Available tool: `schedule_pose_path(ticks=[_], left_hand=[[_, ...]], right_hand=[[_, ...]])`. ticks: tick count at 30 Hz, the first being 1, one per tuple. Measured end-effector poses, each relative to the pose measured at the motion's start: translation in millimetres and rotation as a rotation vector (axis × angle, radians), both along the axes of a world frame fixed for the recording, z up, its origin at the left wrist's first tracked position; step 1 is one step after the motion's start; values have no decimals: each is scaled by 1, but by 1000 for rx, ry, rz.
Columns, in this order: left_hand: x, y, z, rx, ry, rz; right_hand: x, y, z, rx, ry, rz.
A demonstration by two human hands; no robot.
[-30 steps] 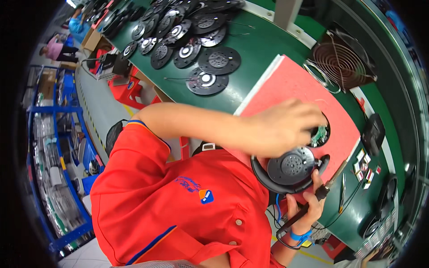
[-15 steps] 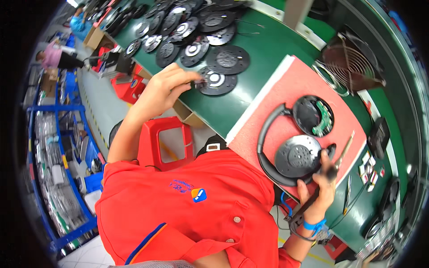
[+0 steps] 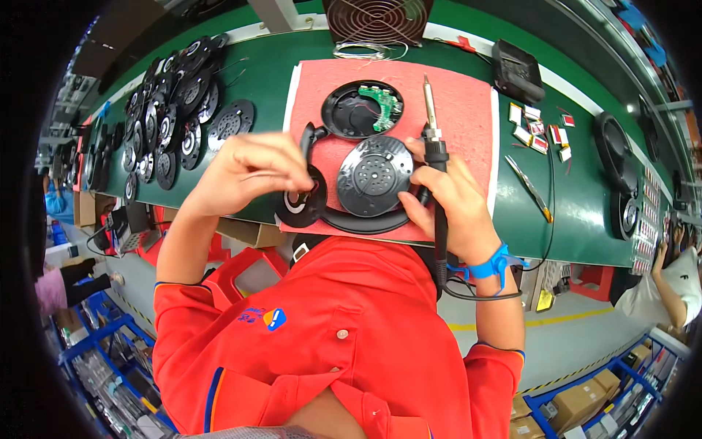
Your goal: Soldering electronic components and wires into headphone earpieces on an electronics assembly line.
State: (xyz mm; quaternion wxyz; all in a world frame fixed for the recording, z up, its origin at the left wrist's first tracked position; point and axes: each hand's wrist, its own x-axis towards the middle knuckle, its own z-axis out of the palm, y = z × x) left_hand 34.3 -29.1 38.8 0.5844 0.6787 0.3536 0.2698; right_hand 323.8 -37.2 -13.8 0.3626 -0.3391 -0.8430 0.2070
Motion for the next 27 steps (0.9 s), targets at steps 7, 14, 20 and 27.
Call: schedule_pose_path(ticks=[7, 14, 20, 27], left_hand=[[61, 30, -5, -24, -52, 139], [80, 33, -22, 349, 91, 251], [80, 36, -14, 420, 139, 235], [87, 52, -6, 188, -121, 297]], right_hand=[[0, 9, 2, -37, 151, -76], [-17, 26, 22, -234, 473, -110], [-23, 36, 29, -136, 406, -159], [-33, 52, 34, 7, 401, -187]])
